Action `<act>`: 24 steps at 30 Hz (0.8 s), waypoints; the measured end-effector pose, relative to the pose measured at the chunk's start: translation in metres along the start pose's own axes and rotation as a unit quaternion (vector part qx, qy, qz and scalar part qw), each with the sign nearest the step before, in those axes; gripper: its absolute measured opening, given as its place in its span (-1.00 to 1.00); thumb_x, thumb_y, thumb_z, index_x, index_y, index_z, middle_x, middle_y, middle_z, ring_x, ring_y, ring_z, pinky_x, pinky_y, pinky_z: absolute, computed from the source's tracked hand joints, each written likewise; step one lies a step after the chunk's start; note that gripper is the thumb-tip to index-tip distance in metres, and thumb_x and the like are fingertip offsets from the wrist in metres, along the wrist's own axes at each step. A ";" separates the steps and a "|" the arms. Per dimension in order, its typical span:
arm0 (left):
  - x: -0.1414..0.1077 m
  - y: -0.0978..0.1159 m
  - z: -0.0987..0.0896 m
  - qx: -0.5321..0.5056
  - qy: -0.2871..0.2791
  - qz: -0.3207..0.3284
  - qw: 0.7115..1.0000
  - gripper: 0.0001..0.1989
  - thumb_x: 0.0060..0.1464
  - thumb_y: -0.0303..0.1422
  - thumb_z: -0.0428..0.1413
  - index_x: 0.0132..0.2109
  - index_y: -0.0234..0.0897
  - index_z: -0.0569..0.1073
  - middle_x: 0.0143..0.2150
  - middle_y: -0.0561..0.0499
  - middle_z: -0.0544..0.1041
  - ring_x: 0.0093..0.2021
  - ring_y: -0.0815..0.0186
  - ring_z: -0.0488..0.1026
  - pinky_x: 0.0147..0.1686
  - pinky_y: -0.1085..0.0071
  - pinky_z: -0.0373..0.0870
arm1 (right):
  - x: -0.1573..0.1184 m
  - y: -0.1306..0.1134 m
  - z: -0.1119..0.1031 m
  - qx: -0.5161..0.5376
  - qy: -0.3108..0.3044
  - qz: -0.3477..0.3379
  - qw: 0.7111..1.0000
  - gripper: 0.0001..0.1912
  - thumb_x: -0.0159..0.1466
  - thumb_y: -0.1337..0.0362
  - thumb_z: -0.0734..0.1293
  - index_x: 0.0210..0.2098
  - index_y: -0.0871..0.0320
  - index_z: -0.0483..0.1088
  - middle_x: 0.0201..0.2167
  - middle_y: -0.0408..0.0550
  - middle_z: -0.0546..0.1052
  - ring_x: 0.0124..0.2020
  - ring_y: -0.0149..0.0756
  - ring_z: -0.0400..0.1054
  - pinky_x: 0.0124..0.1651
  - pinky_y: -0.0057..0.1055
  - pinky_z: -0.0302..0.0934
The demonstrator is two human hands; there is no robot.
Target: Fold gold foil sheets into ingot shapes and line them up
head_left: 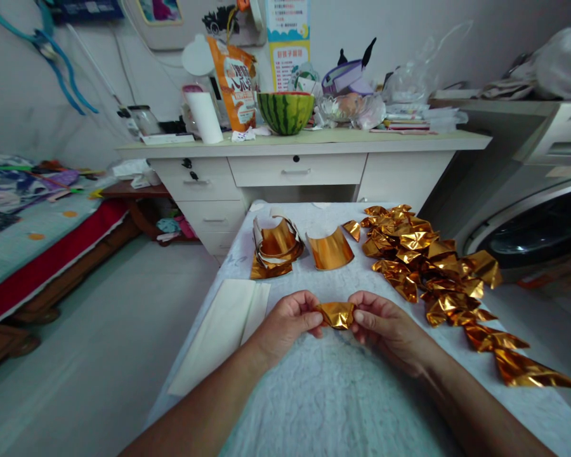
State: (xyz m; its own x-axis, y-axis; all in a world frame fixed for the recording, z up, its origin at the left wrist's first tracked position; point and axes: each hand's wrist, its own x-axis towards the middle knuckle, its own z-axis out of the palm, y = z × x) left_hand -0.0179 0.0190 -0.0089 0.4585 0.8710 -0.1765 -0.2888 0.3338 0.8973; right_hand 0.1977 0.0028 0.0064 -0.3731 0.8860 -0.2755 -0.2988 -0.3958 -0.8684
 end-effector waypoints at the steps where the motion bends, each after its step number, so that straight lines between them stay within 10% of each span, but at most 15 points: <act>1: 0.000 0.000 0.000 0.004 0.000 0.002 1.000 -0.64 -0.13 -0.24 0.35 -0.32 -0.33 0.37 -0.40 0.07 0.45 -0.47 0.45 0.38 -0.41 0.49 0.32 | 0.000 0.000 0.000 0.009 -0.004 0.005 1.000 -0.65 0.05 0.13 0.56 -0.34 0.17 0.40 -0.53 -0.18 0.49 -0.56 -0.50 0.28 -0.50 -0.55 0.12; 24: -0.004 0.007 0.003 0.126 0.005 0.098 0.987 -0.82 0.01 -0.31 0.23 -0.29 -0.30 0.41 -0.38 0.05 0.43 -0.37 0.36 0.40 -0.32 0.45 0.32 | -0.001 0.001 -0.004 -0.099 -0.016 -0.096 0.990 -0.75 0.17 0.12 0.47 -0.29 0.14 0.43 -0.38 -0.14 0.44 -0.42 -0.42 0.26 -0.35 -0.45 0.14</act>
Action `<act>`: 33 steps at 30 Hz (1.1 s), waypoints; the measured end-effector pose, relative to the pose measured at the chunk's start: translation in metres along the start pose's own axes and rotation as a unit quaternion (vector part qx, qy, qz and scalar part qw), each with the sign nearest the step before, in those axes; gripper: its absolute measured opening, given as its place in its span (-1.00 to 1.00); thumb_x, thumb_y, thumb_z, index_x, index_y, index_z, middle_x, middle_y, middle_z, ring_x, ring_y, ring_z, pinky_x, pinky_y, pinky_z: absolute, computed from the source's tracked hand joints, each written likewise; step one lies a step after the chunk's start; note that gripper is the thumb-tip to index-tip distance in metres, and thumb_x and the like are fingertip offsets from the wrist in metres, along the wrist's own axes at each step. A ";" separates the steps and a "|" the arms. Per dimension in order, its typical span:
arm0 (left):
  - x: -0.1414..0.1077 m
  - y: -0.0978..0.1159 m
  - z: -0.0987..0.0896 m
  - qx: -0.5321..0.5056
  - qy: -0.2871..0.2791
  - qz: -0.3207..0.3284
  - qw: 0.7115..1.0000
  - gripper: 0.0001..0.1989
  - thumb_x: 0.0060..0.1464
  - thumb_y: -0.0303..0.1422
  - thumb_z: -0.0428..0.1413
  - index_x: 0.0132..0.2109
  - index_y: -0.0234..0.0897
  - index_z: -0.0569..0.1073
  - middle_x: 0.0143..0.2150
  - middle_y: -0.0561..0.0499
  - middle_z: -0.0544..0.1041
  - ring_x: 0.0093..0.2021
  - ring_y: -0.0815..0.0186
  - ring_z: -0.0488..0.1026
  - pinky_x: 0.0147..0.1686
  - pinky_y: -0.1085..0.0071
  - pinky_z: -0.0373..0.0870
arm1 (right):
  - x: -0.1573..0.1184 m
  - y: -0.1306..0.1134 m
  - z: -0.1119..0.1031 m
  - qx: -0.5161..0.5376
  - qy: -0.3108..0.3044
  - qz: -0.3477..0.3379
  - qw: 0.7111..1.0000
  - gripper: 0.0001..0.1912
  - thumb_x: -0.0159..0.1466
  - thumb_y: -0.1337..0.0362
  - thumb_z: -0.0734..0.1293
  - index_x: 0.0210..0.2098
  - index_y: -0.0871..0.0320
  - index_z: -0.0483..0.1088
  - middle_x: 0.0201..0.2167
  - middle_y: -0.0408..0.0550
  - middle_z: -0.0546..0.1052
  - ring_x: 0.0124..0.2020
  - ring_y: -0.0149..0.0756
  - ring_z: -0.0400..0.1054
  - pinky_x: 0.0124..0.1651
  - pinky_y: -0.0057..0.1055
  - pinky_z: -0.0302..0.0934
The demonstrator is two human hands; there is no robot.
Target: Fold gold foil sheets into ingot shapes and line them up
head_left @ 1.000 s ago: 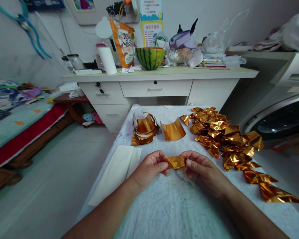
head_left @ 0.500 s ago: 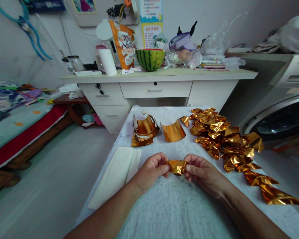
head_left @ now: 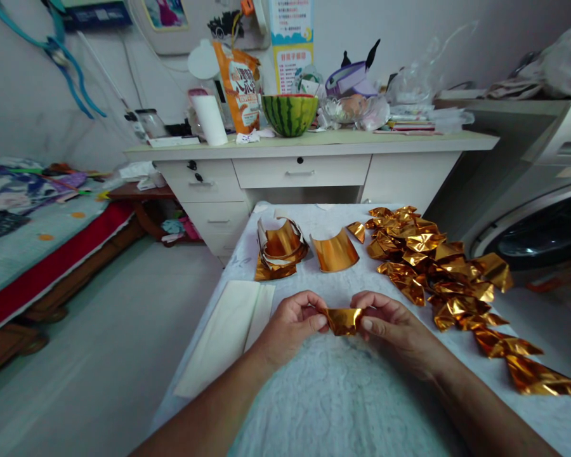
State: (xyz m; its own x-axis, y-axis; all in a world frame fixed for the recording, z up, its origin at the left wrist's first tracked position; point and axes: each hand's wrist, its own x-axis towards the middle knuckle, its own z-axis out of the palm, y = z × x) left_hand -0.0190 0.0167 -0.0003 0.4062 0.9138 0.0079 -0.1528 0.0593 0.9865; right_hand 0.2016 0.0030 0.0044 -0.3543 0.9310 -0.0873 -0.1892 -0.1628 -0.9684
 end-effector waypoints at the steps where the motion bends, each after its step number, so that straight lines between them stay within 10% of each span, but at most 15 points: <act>1: -0.001 0.002 0.000 0.046 0.002 0.031 0.998 -0.88 0.03 -0.35 0.20 -0.31 -0.30 0.43 -0.36 0.04 0.42 -0.33 0.35 0.40 -0.28 0.44 0.32 | 0.000 -0.001 0.000 -0.012 0.016 -0.007 1.000 -0.73 0.20 0.09 0.44 -0.23 0.13 0.43 -0.38 -0.14 0.43 -0.41 -0.40 0.26 -0.34 -0.43 0.15; 11: -0.011 -0.001 0.001 0.402 -0.045 0.193 0.894 -0.72 0.15 -0.57 -0.02 -0.17 -0.19 0.52 -0.15 -0.06 0.40 -0.16 0.29 0.42 -0.15 0.41 0.35 | 0.001 0.005 0.001 -0.128 0.098 -0.025 0.987 -0.65 0.23 -0.05 0.36 -0.25 0.11 0.34 -0.53 -0.23 0.33 -0.57 -0.46 0.13 -0.53 -0.50 -0.01; 21: -0.013 0.004 0.009 0.354 0.012 0.128 0.926 -0.66 0.11 -0.33 0.16 0.03 -0.24 0.34 -0.24 0.01 0.45 -0.29 0.30 0.42 -0.25 0.42 0.33 | 0.000 0.010 0.007 -0.256 0.164 -0.090 0.948 -0.82 0.28 0.12 0.31 -0.34 0.09 0.32 -0.47 -0.15 0.40 -0.47 -0.35 0.28 -0.42 -0.42 0.14; 33: -0.007 0.002 0.010 0.362 0.064 0.077 0.927 -0.88 0.20 -0.42 -0.01 -0.19 -0.22 0.41 -0.46 0.11 0.46 -0.43 0.34 0.41 -0.37 0.47 0.19 | -0.002 0.013 0.014 -0.363 0.135 -0.092 0.917 -0.84 0.34 0.17 0.24 -0.35 0.08 0.31 -0.58 -0.20 0.40 -0.57 -0.37 0.24 -0.51 -0.46 0.05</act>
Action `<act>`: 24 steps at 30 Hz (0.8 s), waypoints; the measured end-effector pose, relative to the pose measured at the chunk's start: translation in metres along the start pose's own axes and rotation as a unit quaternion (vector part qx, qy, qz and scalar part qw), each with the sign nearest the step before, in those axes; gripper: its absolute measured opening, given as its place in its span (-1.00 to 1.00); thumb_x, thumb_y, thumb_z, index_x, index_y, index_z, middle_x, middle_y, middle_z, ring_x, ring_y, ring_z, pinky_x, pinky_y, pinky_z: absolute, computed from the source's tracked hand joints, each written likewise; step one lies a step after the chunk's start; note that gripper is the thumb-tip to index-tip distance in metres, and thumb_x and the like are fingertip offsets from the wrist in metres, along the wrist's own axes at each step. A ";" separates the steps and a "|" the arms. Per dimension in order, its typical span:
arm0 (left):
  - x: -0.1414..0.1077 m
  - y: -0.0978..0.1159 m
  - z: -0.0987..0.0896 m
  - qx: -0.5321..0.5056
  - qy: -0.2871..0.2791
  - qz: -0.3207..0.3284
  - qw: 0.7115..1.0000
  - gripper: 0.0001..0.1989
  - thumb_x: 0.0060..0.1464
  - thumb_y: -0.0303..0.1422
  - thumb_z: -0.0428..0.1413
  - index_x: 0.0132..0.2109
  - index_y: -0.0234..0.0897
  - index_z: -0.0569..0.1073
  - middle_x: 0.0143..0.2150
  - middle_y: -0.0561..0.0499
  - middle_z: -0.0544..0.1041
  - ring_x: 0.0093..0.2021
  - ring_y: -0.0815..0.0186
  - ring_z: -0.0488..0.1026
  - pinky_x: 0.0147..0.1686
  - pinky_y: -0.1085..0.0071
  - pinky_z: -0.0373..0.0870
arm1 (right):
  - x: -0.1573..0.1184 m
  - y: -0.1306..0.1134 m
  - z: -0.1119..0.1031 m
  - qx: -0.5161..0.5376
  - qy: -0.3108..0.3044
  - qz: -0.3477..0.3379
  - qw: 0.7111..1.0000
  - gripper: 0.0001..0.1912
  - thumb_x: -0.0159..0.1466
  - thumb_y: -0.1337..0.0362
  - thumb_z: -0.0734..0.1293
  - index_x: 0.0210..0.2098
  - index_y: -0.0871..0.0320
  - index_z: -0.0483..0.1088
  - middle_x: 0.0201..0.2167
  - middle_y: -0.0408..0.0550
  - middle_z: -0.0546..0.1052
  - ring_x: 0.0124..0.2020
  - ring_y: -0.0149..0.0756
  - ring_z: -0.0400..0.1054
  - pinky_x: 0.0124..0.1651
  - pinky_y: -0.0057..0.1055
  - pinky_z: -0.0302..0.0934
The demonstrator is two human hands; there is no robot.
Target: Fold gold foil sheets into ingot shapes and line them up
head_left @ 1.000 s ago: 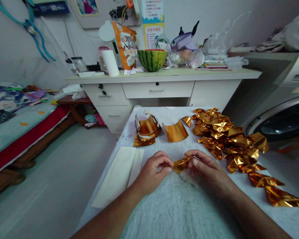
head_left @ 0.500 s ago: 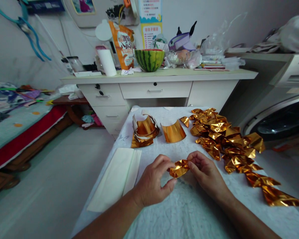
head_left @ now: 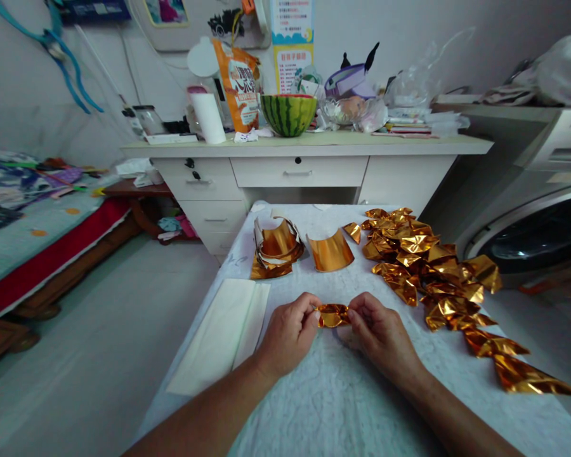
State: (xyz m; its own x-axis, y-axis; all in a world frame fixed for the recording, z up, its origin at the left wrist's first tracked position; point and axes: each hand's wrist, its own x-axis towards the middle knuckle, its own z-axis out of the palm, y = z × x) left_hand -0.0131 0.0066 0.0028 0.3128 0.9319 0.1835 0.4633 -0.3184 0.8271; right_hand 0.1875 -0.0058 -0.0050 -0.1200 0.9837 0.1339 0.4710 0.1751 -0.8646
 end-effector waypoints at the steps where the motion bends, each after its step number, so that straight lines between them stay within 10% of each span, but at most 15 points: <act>1: 0.000 -0.001 0.000 0.000 0.002 0.000 1.000 -0.88 0.21 -0.42 -0.02 -0.19 -0.22 0.41 -0.45 0.10 0.47 -0.42 0.33 0.41 -0.37 0.46 0.18 | 0.000 -0.001 0.000 -0.010 -0.007 -0.004 1.000 -0.84 0.34 0.18 0.23 -0.36 0.08 0.31 -0.60 -0.21 0.38 -0.59 -0.39 0.23 -0.52 -0.47 0.03; 24: -0.001 -0.003 0.002 0.000 -0.019 0.027 0.999 -0.81 0.30 -0.35 -0.13 -0.22 -0.23 0.36 -0.44 0.11 0.42 -0.41 0.35 0.40 -0.38 0.47 0.22 | 0.000 -0.010 0.002 -0.048 -0.067 -0.029 0.996 -0.87 0.36 0.25 0.15 -0.34 0.07 0.20 -0.60 -0.26 0.36 -0.60 -0.41 0.20 -0.51 -0.48 0.02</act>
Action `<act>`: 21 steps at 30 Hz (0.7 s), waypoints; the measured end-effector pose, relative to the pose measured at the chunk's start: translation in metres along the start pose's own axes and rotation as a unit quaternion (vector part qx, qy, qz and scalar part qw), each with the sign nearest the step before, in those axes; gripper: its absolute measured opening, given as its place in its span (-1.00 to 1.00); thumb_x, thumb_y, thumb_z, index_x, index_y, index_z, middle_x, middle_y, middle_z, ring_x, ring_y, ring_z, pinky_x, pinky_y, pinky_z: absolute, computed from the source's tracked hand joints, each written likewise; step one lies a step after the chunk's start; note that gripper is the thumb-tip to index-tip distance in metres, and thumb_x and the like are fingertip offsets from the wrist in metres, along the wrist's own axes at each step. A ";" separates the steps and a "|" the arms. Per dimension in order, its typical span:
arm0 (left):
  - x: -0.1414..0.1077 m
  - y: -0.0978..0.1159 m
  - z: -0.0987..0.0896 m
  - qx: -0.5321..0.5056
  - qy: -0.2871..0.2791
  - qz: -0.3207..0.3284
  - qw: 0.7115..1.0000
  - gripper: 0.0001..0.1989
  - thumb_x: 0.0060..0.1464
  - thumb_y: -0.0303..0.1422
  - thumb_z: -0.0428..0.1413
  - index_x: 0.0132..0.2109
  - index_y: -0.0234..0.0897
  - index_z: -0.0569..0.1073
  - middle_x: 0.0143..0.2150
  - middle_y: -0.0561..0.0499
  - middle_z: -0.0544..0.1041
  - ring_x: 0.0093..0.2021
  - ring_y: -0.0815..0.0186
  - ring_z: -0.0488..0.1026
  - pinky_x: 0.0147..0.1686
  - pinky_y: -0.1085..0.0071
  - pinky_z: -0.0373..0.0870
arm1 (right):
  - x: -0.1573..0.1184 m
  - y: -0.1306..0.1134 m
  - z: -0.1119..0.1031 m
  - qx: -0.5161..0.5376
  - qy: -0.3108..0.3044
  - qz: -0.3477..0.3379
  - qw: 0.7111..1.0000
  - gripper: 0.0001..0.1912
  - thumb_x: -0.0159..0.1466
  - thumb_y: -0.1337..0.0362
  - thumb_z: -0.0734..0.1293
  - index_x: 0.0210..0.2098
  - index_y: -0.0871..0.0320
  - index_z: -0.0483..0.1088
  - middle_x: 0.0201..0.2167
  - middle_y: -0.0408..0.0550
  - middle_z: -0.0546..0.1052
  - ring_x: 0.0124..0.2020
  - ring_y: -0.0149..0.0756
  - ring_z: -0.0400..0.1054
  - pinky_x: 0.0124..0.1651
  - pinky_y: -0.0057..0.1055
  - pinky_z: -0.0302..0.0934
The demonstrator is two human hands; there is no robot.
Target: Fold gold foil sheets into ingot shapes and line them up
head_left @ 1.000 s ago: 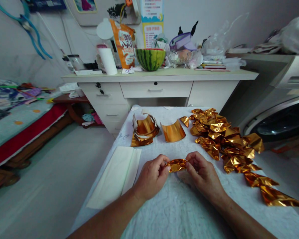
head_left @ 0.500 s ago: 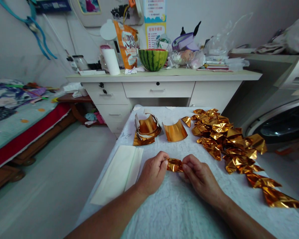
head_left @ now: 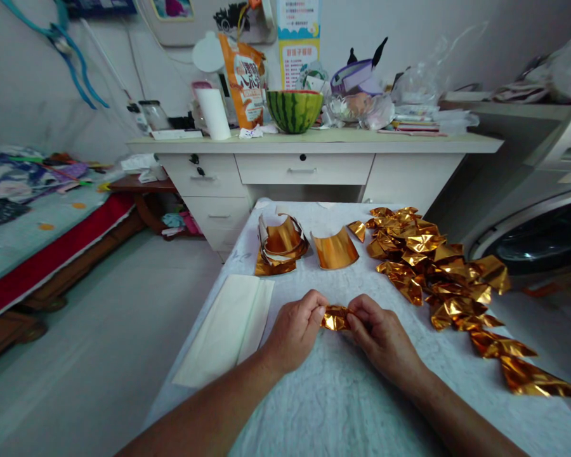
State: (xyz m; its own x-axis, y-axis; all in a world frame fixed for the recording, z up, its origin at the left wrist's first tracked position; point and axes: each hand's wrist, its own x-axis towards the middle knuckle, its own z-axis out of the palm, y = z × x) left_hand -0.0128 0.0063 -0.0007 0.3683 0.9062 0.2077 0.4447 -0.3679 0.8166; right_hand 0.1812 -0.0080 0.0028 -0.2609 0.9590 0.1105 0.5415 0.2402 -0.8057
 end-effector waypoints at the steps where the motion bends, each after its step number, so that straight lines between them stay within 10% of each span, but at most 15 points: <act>1: 0.000 0.000 0.000 0.001 -0.002 0.000 1.000 -0.81 0.30 -0.35 -0.13 -0.22 -0.23 0.36 -0.44 0.11 0.42 -0.40 0.35 0.40 -0.38 0.47 0.22 | 0.000 0.000 0.000 -0.004 -0.004 -0.004 1.000 -0.87 0.36 0.26 0.15 -0.34 0.07 0.20 -0.60 -0.26 0.36 -0.60 -0.40 0.20 -0.51 -0.48 0.01; 21: -0.003 0.009 -0.002 -0.050 -0.014 0.011 0.999 -0.83 0.32 -0.35 -0.14 -0.03 -0.25 0.28 -0.48 0.15 0.35 -0.47 0.36 0.34 -0.42 0.47 0.17 | -0.001 0.000 0.003 -0.046 0.043 -0.011 0.998 -0.88 0.36 0.27 0.15 -0.33 0.09 0.21 -0.59 -0.23 0.41 -0.60 -0.38 0.26 -0.50 -0.48 0.05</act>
State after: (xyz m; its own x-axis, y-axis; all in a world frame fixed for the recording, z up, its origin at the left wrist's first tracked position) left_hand -0.0118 0.0004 0.0071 0.4011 0.8912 0.2119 0.3537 -0.3641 0.8616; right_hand 0.1793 -0.0099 0.0015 -0.2067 0.9615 0.1808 0.6088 0.2711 -0.7455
